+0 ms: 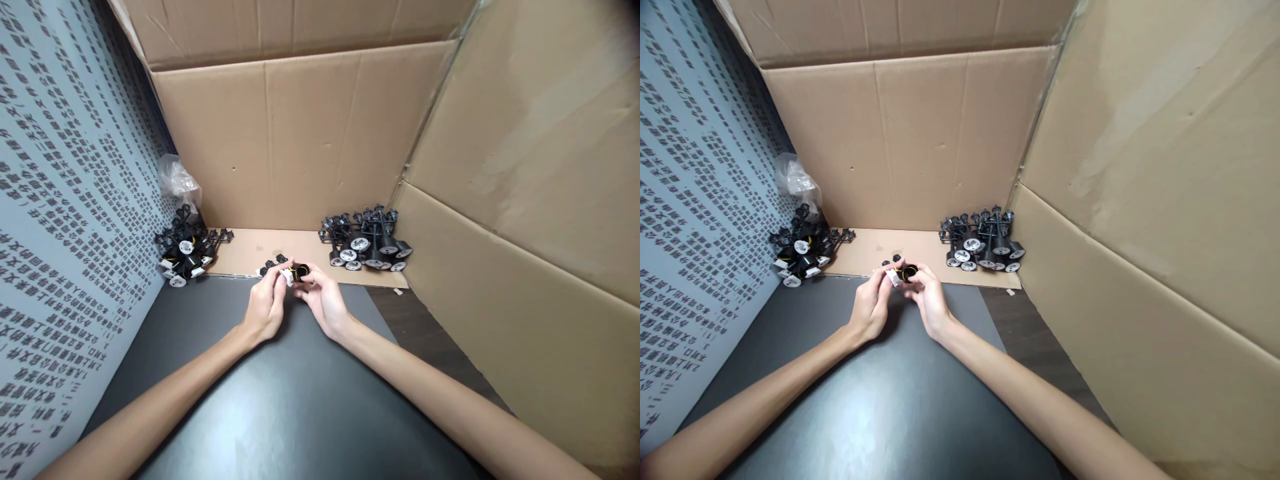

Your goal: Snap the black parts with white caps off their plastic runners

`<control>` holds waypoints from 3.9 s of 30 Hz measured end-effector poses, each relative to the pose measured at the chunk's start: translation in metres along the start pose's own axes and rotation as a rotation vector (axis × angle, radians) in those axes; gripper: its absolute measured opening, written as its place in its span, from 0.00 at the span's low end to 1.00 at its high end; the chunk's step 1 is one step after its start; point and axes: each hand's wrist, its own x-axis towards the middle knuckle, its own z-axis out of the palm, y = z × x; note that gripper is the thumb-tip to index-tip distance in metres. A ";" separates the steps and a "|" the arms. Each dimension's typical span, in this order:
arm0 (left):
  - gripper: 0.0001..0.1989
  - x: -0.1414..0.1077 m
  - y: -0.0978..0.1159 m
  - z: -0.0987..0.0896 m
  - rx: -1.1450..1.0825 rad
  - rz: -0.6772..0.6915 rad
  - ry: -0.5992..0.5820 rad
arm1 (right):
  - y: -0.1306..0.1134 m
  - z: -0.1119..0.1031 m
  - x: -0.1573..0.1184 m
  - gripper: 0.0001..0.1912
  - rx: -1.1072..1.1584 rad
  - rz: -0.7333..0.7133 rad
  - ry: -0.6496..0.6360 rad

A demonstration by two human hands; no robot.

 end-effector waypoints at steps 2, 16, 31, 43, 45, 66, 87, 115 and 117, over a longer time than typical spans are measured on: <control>0.19 0.000 0.001 0.000 -0.011 -0.005 0.009 | 0.000 0.001 -0.002 0.14 -0.036 -0.022 -0.008; 0.19 0.001 -0.004 0.000 -0.068 -0.065 0.057 | 0.009 -0.006 0.005 0.20 -0.370 -0.274 -0.076; 0.19 0.004 -0.009 0.001 -0.106 -0.105 0.151 | -0.006 -0.012 0.001 0.13 -0.606 -0.537 -0.104; 0.16 0.004 -0.003 0.002 -0.022 -0.065 0.164 | -0.009 -0.015 0.001 0.12 -0.837 -0.690 -0.138; 0.16 0.004 -0.002 0.002 -0.024 -0.056 0.158 | -0.010 -0.014 0.000 0.11 -0.855 -0.693 -0.147; 0.17 0.002 -0.007 0.004 0.060 -0.018 0.168 | -0.012 -0.015 0.005 0.09 -0.963 -0.687 -0.203; 0.17 0.001 -0.008 0.004 0.089 -0.005 0.180 | -0.021 -0.018 0.017 0.14 -0.809 -0.520 -0.151; 0.18 0.002 -0.004 0.003 0.087 -0.016 0.193 | -0.029 -0.012 0.008 0.16 -0.982 -0.692 -0.028; 0.18 0.002 -0.005 0.003 0.086 -0.007 0.191 | -0.028 -0.010 0.007 0.17 -0.933 -0.593 -0.025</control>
